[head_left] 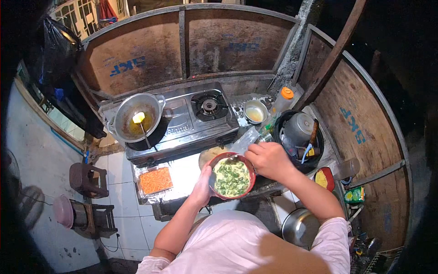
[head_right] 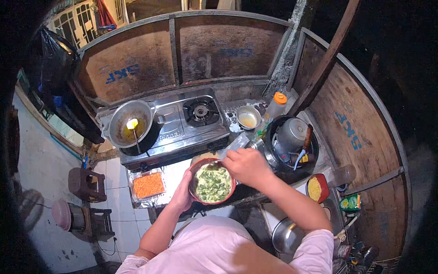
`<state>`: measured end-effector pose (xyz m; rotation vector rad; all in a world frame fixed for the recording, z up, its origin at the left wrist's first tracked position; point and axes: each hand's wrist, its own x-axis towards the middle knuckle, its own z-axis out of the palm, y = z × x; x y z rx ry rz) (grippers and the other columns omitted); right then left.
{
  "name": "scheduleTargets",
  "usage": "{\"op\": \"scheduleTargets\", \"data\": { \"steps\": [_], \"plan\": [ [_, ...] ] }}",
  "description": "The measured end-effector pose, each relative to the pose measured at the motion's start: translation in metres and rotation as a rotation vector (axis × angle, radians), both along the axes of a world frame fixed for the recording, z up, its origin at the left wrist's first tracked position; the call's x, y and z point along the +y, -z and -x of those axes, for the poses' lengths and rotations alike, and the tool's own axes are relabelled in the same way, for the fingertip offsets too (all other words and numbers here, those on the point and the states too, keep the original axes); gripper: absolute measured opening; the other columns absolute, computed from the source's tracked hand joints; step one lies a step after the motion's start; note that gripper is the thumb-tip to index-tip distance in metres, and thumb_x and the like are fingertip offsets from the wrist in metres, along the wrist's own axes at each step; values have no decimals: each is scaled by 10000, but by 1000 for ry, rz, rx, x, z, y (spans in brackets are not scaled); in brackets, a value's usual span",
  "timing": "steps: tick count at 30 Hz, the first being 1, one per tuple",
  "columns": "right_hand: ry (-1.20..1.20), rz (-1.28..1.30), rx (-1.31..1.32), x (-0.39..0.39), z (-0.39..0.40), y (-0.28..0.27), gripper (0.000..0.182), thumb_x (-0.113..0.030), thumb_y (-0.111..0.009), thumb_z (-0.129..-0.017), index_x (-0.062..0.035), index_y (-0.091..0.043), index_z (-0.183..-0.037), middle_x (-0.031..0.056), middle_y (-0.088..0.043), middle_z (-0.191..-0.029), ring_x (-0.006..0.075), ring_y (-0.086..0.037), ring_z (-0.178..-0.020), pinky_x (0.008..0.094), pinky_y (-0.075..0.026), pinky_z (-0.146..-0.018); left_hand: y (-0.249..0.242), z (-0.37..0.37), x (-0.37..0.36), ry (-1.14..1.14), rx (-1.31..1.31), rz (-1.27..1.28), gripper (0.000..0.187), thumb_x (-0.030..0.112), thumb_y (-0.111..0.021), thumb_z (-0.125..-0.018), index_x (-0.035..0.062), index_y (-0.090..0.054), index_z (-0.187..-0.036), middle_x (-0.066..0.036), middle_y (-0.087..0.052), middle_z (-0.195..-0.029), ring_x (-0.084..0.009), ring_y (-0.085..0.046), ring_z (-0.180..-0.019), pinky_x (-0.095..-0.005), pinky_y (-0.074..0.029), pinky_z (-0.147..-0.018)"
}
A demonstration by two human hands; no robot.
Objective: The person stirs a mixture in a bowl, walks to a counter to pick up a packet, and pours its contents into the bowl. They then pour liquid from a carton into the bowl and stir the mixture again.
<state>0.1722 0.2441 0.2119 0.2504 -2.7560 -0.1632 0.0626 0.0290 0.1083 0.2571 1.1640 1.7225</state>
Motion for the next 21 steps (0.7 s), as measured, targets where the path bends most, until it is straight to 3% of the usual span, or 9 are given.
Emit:
{"op": "scheduleTargets", "data": {
  "steps": [2, 3, 4, 7, 10, 11, 14, 15, 21],
  "plan": [
    [36, 162, -18, -8, 7, 28, 140, -137, -699, -737, -124, -684, -876, 8, -653, -851, 212, -663, -772, 368, -532, -653, -1, -1, 0, -4, -8, -5, 542, 459, -306, -1092, 203, -271, -1568, -125, -455, -1486, -309, -636, -1188, -480, -660, -662],
    [15, 288, -27, -16, 7, 31, 143, -134, -711, -755, -135, -709, -898, 17, -675, -886, 233, -684, -804, 378, -548, -665, 0, -1, -1, 12, -14, -1, 563, 483, -318, -1088, 192, -278, -1569, -124, -455, -1491, -285, -606, -1241, -458, -653, -741],
    [11, 290, -25, -16, 6, 27, 143, -134, -711, -755, -135, -709, -898, 17, -675, -886, 233, -684, -804, 378, -548, -665, 0, 0, -2, 27, -20, 2, 586, 506, -329, -1084, 180, -284, -1569, -122, -455, -1496, -260, -575, -1293, -437, -646, -821],
    [-129, 278, -141, -3, -6, 16, 135, -185, -748, -751, -155, -729, -881, 19, -686, -882, 243, -692, -802, 380, -551, -654, 1, 0, -4, 7, -27, -8, 596, 514, -337, -1083, 178, -284, -1573, -116, -454, -1503, -259, -569, -1300, -427, -639, -851],
    [65, 225, -66, 5, -5, 4, 157, -178, -750, -742, -160, -736, -897, 16, -692, -883, 243, -693, -806, 381, -554, -654, 2, -2, -1, 11, -12, -44, 547, 462, -318, -1089, 185, -298, -1560, -120, -448, -1498, -289, -605, -1252, -485, -654, -779],
    [131, 204, -36, -1, -1, 4, 47, -143, -681, -758, -124, -678, -801, 41, -639, -806, 258, -686, -774, 407, -552, -648, 3, -3, 1, 14, -10, -45, 547, 462, -318, -1089, 185, -298, -1560, -120, -448, -1498, -289, -605, -1252, -485, -654, -779],
    [-29, 360, 15, -11, 5, 31, 61, -144, -689, -746, -121, -679, -802, 42, -641, -806, 254, -684, -787, 401, -550, -664, 3, -4, 3, 3, 51, -55, 558, 471, -309, -1088, 177, -290, -1562, -117, -446, -1504, -288, -600, -1267, -467, -650, -815],
    [-93, 288, -73, -11, 3, 31, 196, -154, -746, -717, -161, -737, -913, 7, -698, -899, 223, -697, -818, 368, -562, -670, -2, -4, 2, 2, 22, -31, 556, 467, -308, -1089, 173, -290, -1561, -119, -449, -1502, -290, -597, -1271, -463, -648, -825],
    [9, 147, -34, -1, -12, 4, 143, -177, -736, -729, -153, -703, -866, -1, -661, -884, 201, -680, -780, 354, -542, -656, -13, -6, -1, 7, 2, 7, 560, 473, -307, -1092, 177, -279, -1566, -120, -447, -1498, -278, -594, -1266, -439, -648, -820]
  ]
}}
